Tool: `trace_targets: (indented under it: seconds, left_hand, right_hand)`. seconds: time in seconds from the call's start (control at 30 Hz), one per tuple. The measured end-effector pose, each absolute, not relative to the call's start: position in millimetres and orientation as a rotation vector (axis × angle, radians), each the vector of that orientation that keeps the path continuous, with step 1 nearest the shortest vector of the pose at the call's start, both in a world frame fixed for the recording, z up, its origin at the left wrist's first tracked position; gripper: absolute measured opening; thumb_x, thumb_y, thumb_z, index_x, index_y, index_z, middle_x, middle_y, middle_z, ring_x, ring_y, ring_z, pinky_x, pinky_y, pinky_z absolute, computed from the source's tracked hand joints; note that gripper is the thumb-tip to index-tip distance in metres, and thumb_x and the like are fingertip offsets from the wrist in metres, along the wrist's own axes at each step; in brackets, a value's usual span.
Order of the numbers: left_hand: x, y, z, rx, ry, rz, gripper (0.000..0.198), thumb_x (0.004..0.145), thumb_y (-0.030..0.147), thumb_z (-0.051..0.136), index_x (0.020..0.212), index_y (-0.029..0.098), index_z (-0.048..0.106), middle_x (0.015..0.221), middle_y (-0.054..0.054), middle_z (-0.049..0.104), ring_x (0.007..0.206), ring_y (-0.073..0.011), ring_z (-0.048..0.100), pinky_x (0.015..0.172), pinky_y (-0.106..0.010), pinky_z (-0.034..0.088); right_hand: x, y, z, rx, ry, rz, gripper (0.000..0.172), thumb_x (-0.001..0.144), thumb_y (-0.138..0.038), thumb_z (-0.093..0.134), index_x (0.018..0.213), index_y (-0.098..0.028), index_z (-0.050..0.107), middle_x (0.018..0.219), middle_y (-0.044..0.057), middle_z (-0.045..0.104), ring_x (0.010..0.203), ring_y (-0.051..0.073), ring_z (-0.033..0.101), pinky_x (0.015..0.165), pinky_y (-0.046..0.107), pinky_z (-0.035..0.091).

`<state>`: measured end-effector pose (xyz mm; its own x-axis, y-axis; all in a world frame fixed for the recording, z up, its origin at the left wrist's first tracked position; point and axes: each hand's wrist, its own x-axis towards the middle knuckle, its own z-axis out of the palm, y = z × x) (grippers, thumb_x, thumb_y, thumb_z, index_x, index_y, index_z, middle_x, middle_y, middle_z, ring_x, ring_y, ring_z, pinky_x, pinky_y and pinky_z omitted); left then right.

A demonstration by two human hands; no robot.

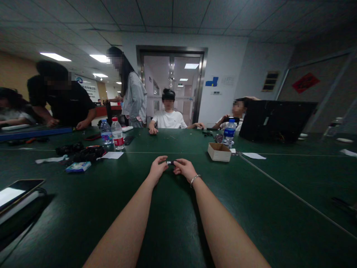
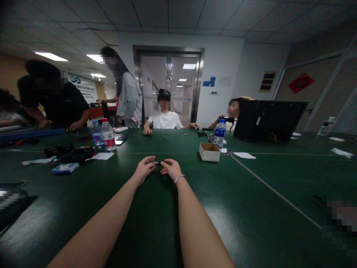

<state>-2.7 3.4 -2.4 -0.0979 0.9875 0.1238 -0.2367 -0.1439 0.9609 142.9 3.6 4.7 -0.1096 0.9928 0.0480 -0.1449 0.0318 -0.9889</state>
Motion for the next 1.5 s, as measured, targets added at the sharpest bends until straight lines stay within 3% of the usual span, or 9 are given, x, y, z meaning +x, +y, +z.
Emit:
trace_targets:
  seconds: [0.23,0.33,0.5,0.6,0.7,0.87,1.13,1.33,1.5]
  left_hand:
    - [1.4,2.5,-1.5,1.080,1.136,1.355,0.021,0.076,0.028,0.059,0.091,0.013,0.055,0.083,-0.009,0.058,0.059,-0.0107,0.057,0.054,-0.023,0.048]
    - [0.7,-0.4,-0.8,1.230,1.128,1.363,0.021,0.073,0.021,0.061,0.092,0.013,0.058,0.085,-0.009,0.059,0.067,-0.0115,0.057,0.057,-0.021,0.048]
    - [-1.0,-2.3,0.1,1.305,1.083,1.392,0.035,0.066,0.020,0.068,0.100,0.015,0.058,0.107,-0.012,0.055,0.089,-0.0173,0.057,0.068,-0.023,0.049]
    - [0.0,-2.3,0.9,1.271,1.182,1.363,0.033,0.073,0.032,0.062,0.099,0.012,0.058,0.101,-0.014,0.057,0.080,-0.0162,0.057,0.061,-0.024,0.048]
    - [0.3,-3.5,2.5,1.302,1.204,1.340,0.028,0.076,0.030,0.058,0.097,0.012,0.058,0.091,-0.012,0.059,0.069,-0.0133,0.056,0.055,-0.021,0.045]
    - [0.3,-5.6,4.9,1.331,1.104,1.370,0.031,0.067,0.016,0.065,0.098,0.016,0.059,0.104,-0.011,0.055,0.078,-0.0134,0.057,0.061,-0.020,0.046]
    - [1.8,-0.3,-0.2,1.215,1.129,1.351,0.023,0.076,0.025,0.058,0.096,0.012,0.058,0.081,-0.007,0.058,0.061,-0.0092,0.055,0.054,-0.018,0.044]
    - [-0.7,-2.2,0.5,1.279,1.046,1.373,0.031,0.068,0.015,0.065,0.099,0.017,0.059,0.102,-0.010,0.056,0.078,-0.0126,0.058,0.066,-0.021,0.048]
    - [3.5,-3.6,3.1,1.143,1.130,1.331,0.024,0.077,0.027,0.059,0.096,0.013,0.057,0.090,-0.009,0.058,0.068,-0.0118,0.059,0.060,-0.022,0.048]
  right_hand:
    - [142.8,6.5,0.8,-1.010,-1.197,1.322,0.024,0.077,-0.013,0.065,0.096,-0.007,0.052,0.053,0.001,0.059,0.044,0.013,0.060,0.040,0.018,0.050]
    - [142.6,6.9,1.0,-1.020,-1.192,1.324,0.023,0.078,-0.011,0.063,0.097,-0.006,0.051,0.051,0.001,0.058,0.043,0.013,0.059,0.040,0.018,0.050]
    - [142.8,5.6,2.9,-1.038,-1.198,1.322,0.021,0.080,-0.009,0.060,0.099,-0.005,0.051,0.051,0.001,0.058,0.044,0.013,0.059,0.040,0.018,0.050]
    - [143.3,5.1,3.4,-1.039,-1.203,1.322,0.023,0.079,-0.010,0.062,0.099,-0.005,0.051,0.052,0.001,0.058,0.044,0.013,0.060,0.041,0.018,0.051]
    - [143.8,5.3,3.4,-1.036,-1.215,1.320,0.023,0.079,-0.010,0.062,0.099,-0.005,0.052,0.054,0.002,0.059,0.045,0.012,0.060,0.041,0.018,0.051]
    - [143.9,5.3,4.2,-1.031,-1.220,1.326,0.021,0.080,-0.009,0.060,0.098,-0.005,0.051,0.054,0.002,0.059,0.045,0.012,0.060,0.041,0.017,0.050]
    - [143.2,4.6,3.9,-1.036,-1.212,1.328,0.020,0.079,-0.010,0.062,0.095,-0.005,0.052,0.049,0.000,0.058,0.043,0.012,0.059,0.041,0.017,0.050]
    - [142.4,5.2,2.8,-1.020,-1.207,1.332,0.020,0.078,-0.010,0.063,0.094,-0.007,0.052,0.053,0.001,0.059,0.042,0.011,0.059,0.039,0.017,0.050]
    - [142.5,3.4,4.4,-1.032,-1.219,1.327,0.020,0.077,-0.011,0.064,0.093,-0.007,0.052,0.053,0.000,0.059,0.043,0.011,0.059,0.039,0.016,0.050]
